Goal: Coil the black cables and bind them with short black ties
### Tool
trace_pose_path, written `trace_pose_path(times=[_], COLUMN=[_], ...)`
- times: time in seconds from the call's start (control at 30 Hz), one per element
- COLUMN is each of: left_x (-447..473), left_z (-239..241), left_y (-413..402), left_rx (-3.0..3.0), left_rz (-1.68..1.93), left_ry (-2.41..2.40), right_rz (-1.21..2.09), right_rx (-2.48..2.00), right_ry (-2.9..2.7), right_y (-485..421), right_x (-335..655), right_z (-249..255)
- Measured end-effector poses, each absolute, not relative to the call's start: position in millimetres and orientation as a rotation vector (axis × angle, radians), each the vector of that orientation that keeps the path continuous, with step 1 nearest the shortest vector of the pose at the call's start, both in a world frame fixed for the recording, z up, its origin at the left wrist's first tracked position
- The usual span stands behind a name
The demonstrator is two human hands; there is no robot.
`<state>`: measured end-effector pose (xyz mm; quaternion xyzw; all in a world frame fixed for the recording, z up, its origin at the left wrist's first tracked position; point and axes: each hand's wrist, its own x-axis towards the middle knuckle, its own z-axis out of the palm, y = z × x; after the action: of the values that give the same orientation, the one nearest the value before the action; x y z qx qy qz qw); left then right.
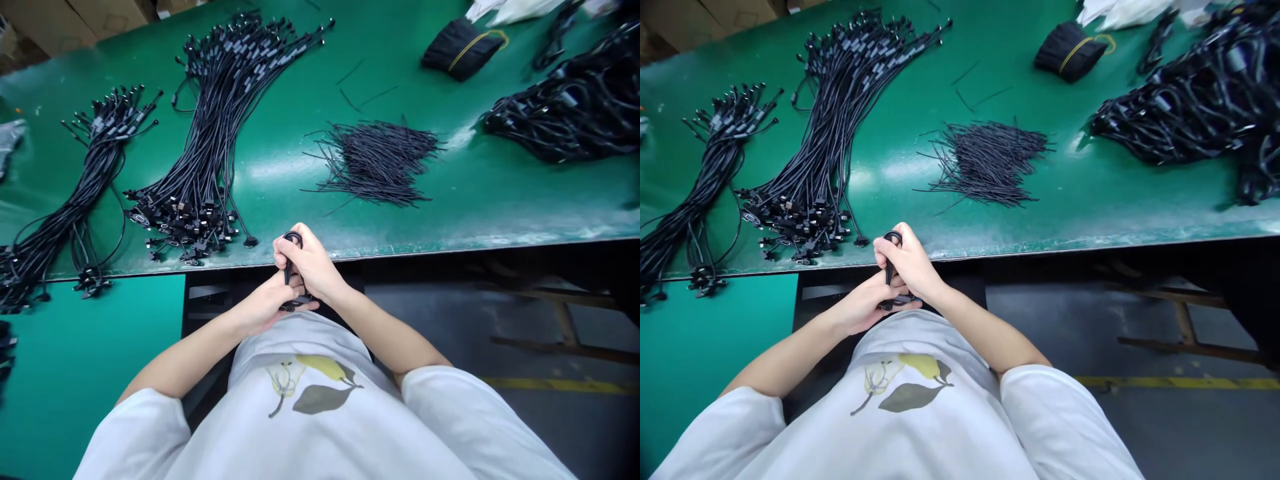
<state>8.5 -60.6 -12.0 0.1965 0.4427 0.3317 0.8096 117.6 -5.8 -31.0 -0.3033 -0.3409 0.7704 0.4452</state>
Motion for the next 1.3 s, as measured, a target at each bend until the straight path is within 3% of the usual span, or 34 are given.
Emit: trace_pose_path(times=[0.33, 0.57, 0.73, 1.03, 1.3], left_x=[30, 10, 16, 25, 27], left_z=[-25, -21, -3, -1, 0], left_y=[-65, -56, -59, -49, -49], left_rx=[0.599, 0.947, 0.759, 1.138, 0.596], left_rz=[0.854, 0.572, 0.656, 0.462, 0.557], left_ry=[1.026, 0.942, 0.934, 0.952, 0.916], right_rz=[1.821, 2.247, 2.202, 2.24, 2.208], right_rx=[-0.805, -0.537, -0.42, -0.45, -0.418], right_ry=[-0.732, -0.648, -0.518, -0.716, -0.496], right_y=[-6, 1, 5, 10, 16], right_x=[122, 146, 148, 154, 156], right_z=[-27, -24, -14, -8, -18])
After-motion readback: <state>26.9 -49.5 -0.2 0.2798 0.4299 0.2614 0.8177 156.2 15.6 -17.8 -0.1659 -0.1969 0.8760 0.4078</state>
